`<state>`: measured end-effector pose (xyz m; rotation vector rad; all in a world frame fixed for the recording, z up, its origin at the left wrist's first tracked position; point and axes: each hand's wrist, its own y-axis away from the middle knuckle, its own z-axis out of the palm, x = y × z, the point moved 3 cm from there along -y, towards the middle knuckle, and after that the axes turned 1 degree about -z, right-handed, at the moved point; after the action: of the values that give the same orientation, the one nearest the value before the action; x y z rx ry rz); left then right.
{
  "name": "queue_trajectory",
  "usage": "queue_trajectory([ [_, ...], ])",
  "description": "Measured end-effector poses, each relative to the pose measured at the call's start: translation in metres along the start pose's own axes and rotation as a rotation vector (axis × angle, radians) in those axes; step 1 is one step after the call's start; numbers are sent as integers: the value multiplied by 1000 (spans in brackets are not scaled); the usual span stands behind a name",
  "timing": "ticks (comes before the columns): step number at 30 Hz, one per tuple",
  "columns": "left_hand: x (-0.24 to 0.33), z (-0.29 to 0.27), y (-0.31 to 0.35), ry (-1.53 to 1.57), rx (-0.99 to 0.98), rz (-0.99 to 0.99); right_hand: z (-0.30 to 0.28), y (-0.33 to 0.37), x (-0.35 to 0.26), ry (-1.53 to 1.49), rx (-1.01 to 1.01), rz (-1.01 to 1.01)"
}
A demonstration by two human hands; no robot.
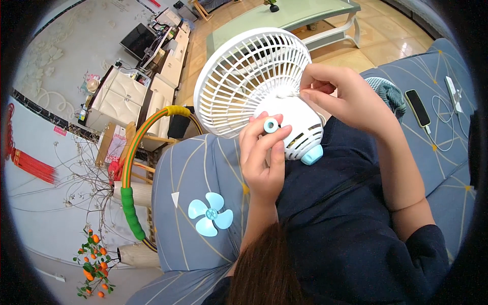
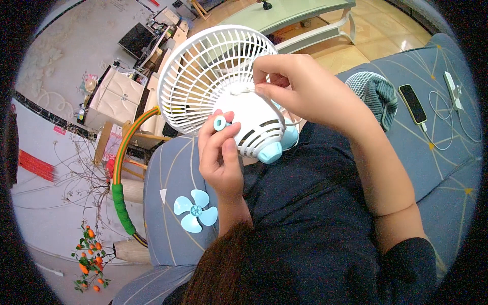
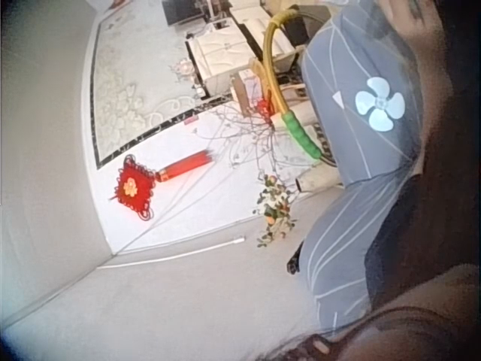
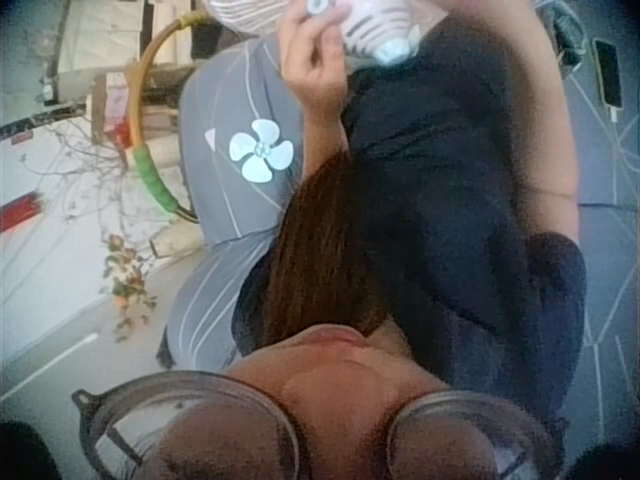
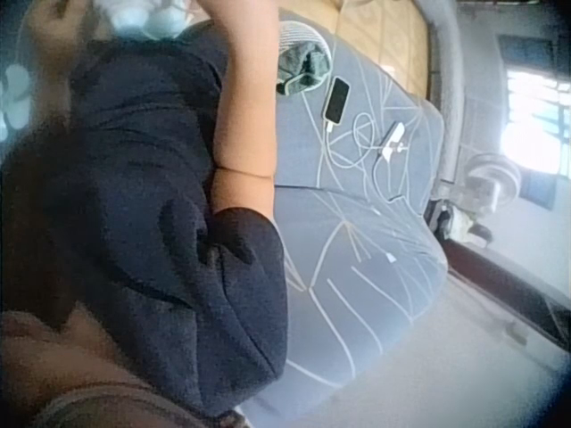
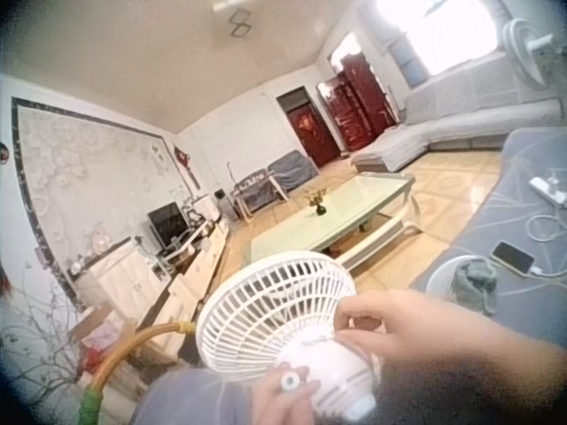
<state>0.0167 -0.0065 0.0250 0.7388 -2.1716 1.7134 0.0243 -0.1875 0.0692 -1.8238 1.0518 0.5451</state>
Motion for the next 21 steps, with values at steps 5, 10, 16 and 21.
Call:
queue_trajectory([
  [5, -3, -5, 4, -18, 30, 1, -2, 2, 0, -54, -65, -35],
  [10, -3, -6, 3, -16, 12, 1, -2, 3, -2, -123, -235, -150],
  [16, -2, -2, 0, 9, 23, -30, 1, -1, 4, -27, -25, -55],
  [21, -1, -5, 2, 3, 28, -21, 6, 0, 7, -69, 12, -28],
])
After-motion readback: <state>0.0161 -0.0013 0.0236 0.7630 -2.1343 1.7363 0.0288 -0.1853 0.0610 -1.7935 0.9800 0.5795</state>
